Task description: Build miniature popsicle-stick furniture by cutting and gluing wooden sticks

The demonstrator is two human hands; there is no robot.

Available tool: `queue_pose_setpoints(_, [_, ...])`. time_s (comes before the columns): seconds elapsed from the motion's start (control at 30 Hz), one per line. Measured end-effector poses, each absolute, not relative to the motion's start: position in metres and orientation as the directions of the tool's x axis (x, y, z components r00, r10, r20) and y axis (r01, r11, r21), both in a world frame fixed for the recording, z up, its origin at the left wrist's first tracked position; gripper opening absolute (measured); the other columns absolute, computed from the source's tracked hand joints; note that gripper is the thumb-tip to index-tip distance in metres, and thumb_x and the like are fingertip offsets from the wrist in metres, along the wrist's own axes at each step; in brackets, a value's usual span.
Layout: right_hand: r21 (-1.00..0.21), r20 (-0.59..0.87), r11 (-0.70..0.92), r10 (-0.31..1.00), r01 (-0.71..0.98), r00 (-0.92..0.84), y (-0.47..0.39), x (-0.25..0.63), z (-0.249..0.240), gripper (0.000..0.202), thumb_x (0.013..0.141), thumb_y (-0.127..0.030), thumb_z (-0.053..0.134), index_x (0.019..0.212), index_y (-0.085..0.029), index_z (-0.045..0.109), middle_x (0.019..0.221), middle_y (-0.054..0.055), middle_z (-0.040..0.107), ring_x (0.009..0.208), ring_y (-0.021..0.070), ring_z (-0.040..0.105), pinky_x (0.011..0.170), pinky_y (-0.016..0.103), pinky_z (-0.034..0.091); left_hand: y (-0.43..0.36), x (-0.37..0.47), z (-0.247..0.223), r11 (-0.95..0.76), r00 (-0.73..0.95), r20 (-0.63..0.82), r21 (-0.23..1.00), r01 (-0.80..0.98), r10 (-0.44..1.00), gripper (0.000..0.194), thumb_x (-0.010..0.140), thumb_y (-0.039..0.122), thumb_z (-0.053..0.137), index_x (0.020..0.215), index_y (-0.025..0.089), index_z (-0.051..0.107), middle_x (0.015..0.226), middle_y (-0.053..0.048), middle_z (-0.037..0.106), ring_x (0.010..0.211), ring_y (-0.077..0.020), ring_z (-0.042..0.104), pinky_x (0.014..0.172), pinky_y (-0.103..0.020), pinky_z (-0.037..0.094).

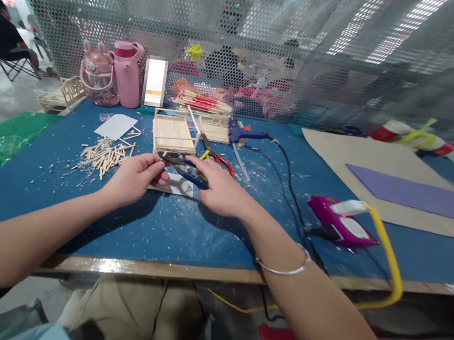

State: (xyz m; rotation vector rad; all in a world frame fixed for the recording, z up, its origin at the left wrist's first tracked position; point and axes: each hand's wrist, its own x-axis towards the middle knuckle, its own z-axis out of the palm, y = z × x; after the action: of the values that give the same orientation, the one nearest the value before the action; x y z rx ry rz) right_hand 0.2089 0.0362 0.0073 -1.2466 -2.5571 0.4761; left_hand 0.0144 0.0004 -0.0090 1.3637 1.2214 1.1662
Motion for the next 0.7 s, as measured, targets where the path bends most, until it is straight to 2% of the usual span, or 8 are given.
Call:
queue_pose_setpoints(0.27, [-0.414, 0.111, 0.602, 0.778, 0.683, -0.619, 0.0375, 0.2100, 0.0046, 0.068, 0.068, -0.013, 0.051, 0.136, -0.014, 0.041, 0.117, 0.015, 0.055, 0.107, 0.0279, 0.051, 0.093, 0.044, 0.039, -0.0007, 0.0156, -0.0065, -0.068, 0.076, 0.057, 0.986, 0.149, 0.995, 0.021, 0.083, 0.028, 0.053, 0.068, 0.014, 0.057, 0.064, -0.001, 0.062, 0.055, -0.0085, 0.055, 0.058, -0.021, 0.047])
queue_pose_setpoints(0.5, [-0.433, 0.150, 0.620, 0.766, 0.655, -0.625, 0.0370, 0.2086, 0.0018, 0.066, 0.066, -0.008, 0.052, 0.131, -0.017, 0.046, 0.117, 0.013, 0.058, 0.100, 0.0239, 0.055, 0.086, 0.037, 0.043, -0.0012, 0.0164, -0.0052, -0.066, 0.072, 0.054, 0.982, 0.177, 0.996, 0.020, 0.083, 0.027, 0.053, 0.067, 0.015, 0.057, 0.064, -0.001, 0.062, 0.055, -0.0095, 0.055, 0.059, -0.023, 0.048])
queue_pose_setpoints(0.6, [-0.465, 0.188, 0.633, 0.753, 0.618, -0.630, 0.0356, 0.2079, 0.0016, 0.061, 0.067, -0.008, 0.054, 0.126, -0.020, 0.051, 0.117, 0.009, 0.061, 0.099, 0.0228, 0.057, 0.084, 0.035, 0.045, -0.0022, 0.0157, -0.0045, -0.096, 0.092, 0.078, 0.973, 0.210, 0.993, 0.021, 0.083, 0.029, 0.052, 0.068, 0.015, 0.056, 0.065, -0.002, 0.062, 0.057, -0.0105, 0.055, 0.060, -0.025, 0.047])
queue_pose_setpoints(0.7, [-0.483, 0.212, 0.637, 0.751, 0.601, -0.625, 0.0332, 0.2068, 0.0018, 0.055, 0.070, -0.011, 0.055, 0.123, -0.024, 0.055, 0.118, 0.006, 0.063, 0.102, 0.0231, 0.058, 0.086, 0.034, 0.045, -0.0041, 0.0135, -0.0045, -0.192, 0.136, 0.156, 0.929, 0.315, 0.978, 0.027, 0.084, 0.037, 0.049, 0.071, 0.015, 0.056, 0.065, -0.001, 0.060, 0.058, -0.0116, 0.053, 0.059, -0.025, 0.044])
